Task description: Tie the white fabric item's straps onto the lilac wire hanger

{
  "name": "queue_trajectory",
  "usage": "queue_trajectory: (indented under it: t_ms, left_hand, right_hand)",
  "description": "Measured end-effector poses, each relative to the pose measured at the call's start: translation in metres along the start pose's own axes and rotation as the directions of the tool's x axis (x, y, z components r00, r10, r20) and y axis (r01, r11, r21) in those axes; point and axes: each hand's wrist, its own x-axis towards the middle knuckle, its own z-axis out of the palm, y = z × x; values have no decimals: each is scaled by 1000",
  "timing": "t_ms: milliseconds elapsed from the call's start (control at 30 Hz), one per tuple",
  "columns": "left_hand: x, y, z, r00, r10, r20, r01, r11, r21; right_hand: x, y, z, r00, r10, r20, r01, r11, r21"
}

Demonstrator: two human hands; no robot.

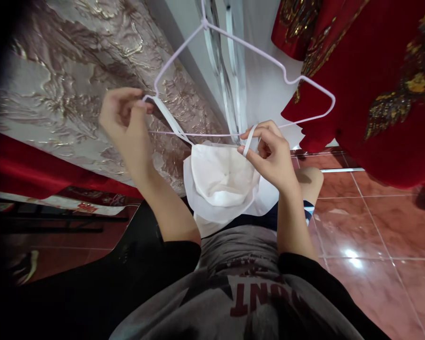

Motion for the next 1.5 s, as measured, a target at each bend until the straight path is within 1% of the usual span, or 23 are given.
queue_trajectory:
  t_ms: [33,67,100,133,167,233,333,367,400,433,467,533,567,600,667,733,800,900,1033,1167,1233,1400,1500]
  left_hand:
    - [-11,-7,1,988,-110,-112,102,992,-75]
    - [-24,-13,4,949,-256,-185,221,956,-191]
    - [-36,-18,8,890,-413,-194,341,885,-317]
    - [-49,-21,13,834,-544,-91,464,782,-415]
    - [-59,-23,19,805,-593,11,531,711,-461]
    - [-75,-23,31,809,-582,82,541,684,-489]
    - [-83,-19,41,849,-529,-19,469,769,-435]
    - [-83,-18,42,854,-516,-57,456,798,-394]
    - [-83,-16,42,862,-500,-86,443,825,-350]
    - [-82,-14,41,873,-476,-110,425,850,-311]
    - [-81,-12,40,885,-448,-130,398,871,-289]
    - [-81,-9,39,905,-396,-153,341,892,-296]
    - [-81,-7,40,911,-382,-153,322,893,-315]
    - [-82,-6,41,915,-377,-145,312,888,-338]
    - [-83,-4,42,917,-380,-120,312,872,-378]
    - [-83,-4,43,916,-388,-100,322,861,-395]
    - [-84,-4,43,915,-393,-90,330,858,-393]
    - [-83,-2,40,909,-406,-95,347,863,-367]
    - [-79,2,34,901,-425,-91,366,855,-369]
    - [-78,0,29,901,-430,-61,381,849,-367]
    - [-78,1,28,892,-447,-67,400,849,-344]
    - [-80,6,31,866,-497,-50,455,826,-332]
    - [-81,6,32,872,-488,-43,444,825,-351]
  right_hand:
    - [0,0,0,1000,4,-8,-4,1000,7]
    - [0,0,0,1000,7,-16,-7,1000,11]
    - [0,0,0,1000,13,-17,-13,1000,11]
    - [1,-1,0,1000,24,-10,-24,1000,9]
    - [0,-2,0,999,37,1,-37,999,2]
    - [-1,-4,-1,998,57,21,-57,998,-23]
    - [-5,-1,-2,996,76,45,-73,996,-49]
    - [-6,3,-3,997,70,25,-69,996,-50]
    - [-7,8,-6,998,44,-33,-46,998,-48]
    - [-8,15,-10,991,-7,-132,1,999,-44]
    - [-8,22,-16,964,-74,-257,64,997,-48]
    - [-5,35,-36,860,-188,-474,168,982,-86]
    - [-2,38,-48,848,-193,-493,155,981,-117]
    - [2,40,-61,891,-133,-434,77,986,-145]
    - [12,38,-83,944,-24,-330,-50,975,-215]
    - [24,31,-95,961,8,-275,-103,938,-332]
    - [38,21,-96,969,-53,-240,-56,902,-428]
    - [54,3,-83,977,-144,-160,67,910,-410]
    - [61,-23,-68,995,-76,-60,47,924,-380]
    - [57,-25,-69,996,-60,-59,36,937,-347]
    - [52,-13,-75,996,-39,-81,11,948,-319]
    - [42,19,-91,975,10,-223,-86,939,-334]
    - [46,12,-90,985,-26,-168,-36,934,-355]
